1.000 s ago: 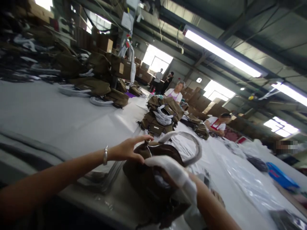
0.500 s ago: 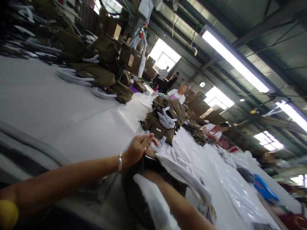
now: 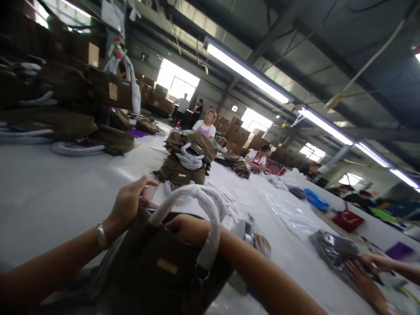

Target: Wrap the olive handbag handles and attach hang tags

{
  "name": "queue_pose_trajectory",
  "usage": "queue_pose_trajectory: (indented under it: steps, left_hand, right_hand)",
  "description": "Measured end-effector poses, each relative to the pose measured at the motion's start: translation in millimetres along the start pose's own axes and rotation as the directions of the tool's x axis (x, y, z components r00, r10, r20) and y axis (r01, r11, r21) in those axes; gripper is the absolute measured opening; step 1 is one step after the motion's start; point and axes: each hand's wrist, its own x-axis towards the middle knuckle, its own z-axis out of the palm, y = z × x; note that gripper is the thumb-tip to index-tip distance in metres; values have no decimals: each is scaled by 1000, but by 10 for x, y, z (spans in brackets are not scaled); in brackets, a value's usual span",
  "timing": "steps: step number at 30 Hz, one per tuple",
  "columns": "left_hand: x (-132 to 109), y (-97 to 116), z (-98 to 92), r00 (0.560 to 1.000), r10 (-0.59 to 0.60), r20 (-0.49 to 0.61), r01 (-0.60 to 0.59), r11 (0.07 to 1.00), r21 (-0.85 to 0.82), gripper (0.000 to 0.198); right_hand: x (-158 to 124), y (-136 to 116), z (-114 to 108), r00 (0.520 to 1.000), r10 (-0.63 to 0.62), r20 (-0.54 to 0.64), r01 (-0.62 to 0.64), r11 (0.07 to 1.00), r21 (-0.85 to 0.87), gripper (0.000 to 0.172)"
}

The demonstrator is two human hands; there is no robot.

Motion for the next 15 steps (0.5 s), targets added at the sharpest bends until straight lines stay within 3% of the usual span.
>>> queue_pose_trajectory:
  steps: [2,3,4,5,7,8,9,10,12,13,15]
  left_hand:
    - [-9,3,-33,999,29,31,-32,994,100,48]
    - [-20,14,-50,998,39,50,-46,988,146,48]
    - [-32,30,-67,997,44,66,-56,982,182,47]
    - [-47,49,-82,995,46,86,-65,970,234,46]
    - [-80,100,-99,987,71,144,-125,900,417,42]
    - [-99,132,-97,978,105,182,-188,826,532,41]
    - [-120,171,-85,959,166,228,-276,723,634,41]
    - [-142,218,-60,923,248,295,-385,608,694,41]
    - [-184,336,30,788,388,478,-615,458,642,36]
    - [-202,403,96,713,400,576,-700,450,554,32]
    - [-223,530,254,577,277,768,-743,570,352,23]
  right_hand:
    - [-302,-51,-255,996,-58,61,55,997,56,19]
    - [-500,-50,-352,994,-105,-20,107,991,82,23]
    - [-720,-25,-412,972,-143,-187,161,984,81,26]
    - [-949,25,-429,900,-163,-404,188,982,22,28]
    - [-1382,193,-327,638,-176,-749,62,982,-177,29]
    - [-1560,300,-223,534,-173,-828,-67,967,-246,30]
    - [-1699,410,-99,496,-138,-858,-184,948,-259,34]
    - [-1796,518,32,499,-71,-864,-268,935,-232,39]
    - [-1870,698,259,566,105,-818,-330,938,-109,50]
    - [-1859,765,341,605,198,-771,-319,948,-7,55]
    - [-1782,855,431,660,326,-677,-216,945,244,57]
